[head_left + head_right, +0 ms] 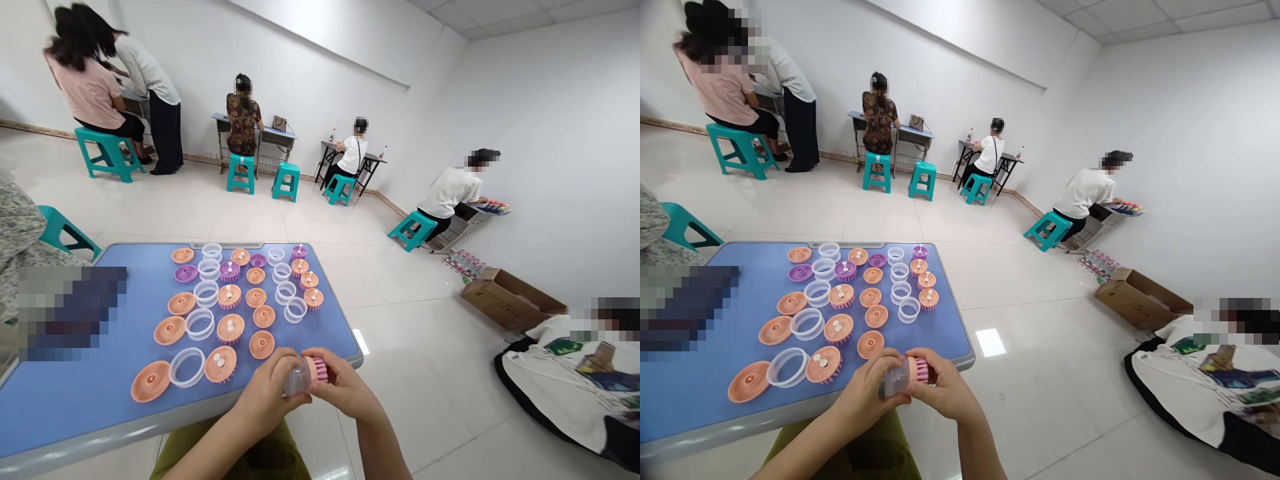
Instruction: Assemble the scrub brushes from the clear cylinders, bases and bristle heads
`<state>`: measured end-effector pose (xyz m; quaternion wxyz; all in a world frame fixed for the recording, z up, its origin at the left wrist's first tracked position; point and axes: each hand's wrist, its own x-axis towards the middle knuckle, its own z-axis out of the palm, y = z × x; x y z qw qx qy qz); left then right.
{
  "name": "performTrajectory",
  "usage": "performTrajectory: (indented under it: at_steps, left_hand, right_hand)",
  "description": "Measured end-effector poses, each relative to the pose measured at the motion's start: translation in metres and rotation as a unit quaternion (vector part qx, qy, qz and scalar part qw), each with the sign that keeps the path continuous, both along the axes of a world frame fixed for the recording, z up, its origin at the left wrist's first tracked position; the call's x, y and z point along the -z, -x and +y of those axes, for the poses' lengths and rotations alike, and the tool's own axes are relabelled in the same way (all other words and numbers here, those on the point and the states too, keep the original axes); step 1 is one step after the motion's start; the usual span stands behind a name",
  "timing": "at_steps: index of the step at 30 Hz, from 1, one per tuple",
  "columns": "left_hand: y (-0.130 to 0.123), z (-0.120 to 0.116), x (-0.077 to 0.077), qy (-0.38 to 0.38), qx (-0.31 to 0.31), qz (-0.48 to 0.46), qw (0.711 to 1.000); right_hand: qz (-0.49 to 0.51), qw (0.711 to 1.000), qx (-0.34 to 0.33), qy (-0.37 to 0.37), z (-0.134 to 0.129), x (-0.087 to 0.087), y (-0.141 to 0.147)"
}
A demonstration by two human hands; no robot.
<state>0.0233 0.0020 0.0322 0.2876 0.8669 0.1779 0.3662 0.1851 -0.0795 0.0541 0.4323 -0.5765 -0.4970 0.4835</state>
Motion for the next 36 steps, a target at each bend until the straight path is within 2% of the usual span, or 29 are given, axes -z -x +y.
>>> performTrajectory:
  at_steps: [4,9,12,16,19,22,29,32,36]
  left_hand:
    - [0.000,-0.003,0.000,-0.003,-0.008,0.012,1.000]
    - [0.009,0.004,-0.001,-0.038,-0.103,0.080,0.991]
    - [0.017,0.012,-0.001,-0.095,-0.152,0.138,0.974]
    - [0.019,0.022,-0.001,-0.165,-0.195,0.225,0.940]
    - [0.016,0.025,-0.004,-0.191,-0.200,0.269,0.922]
    - [0.013,0.024,-0.008,-0.183,-0.210,0.299,0.913]
    - [0.007,0.014,-0.007,-0.178,-0.188,0.273,0.927]
    - [0.004,0.013,-0.005,-0.153,-0.188,0.293,0.925]
    - [0.003,0.014,-0.011,-0.101,-0.163,0.330,0.924]
  right_hand:
    - [0.038,0.999,0.012,0.003,0.002,0.001,0.003]
    - [0.076,0.992,0.097,-0.008,0.004,0.005,0.002]
    - [0.077,0.987,0.140,-0.009,0.004,0.007,0.000]
    - [0.089,0.984,0.151,-0.009,0.003,0.010,-0.001]
    - [0.098,0.983,0.151,-0.016,0.002,0.012,0.000]
    - [0.100,0.983,0.152,-0.019,0.001,0.014,-0.001]
    - [0.090,0.985,0.144,-0.019,0.001,0.015,0.001]
    - [0.081,0.989,0.125,-0.015,0.002,0.014,0.005]
    - [0.051,0.993,0.103,-0.006,0.005,0.015,0.008]
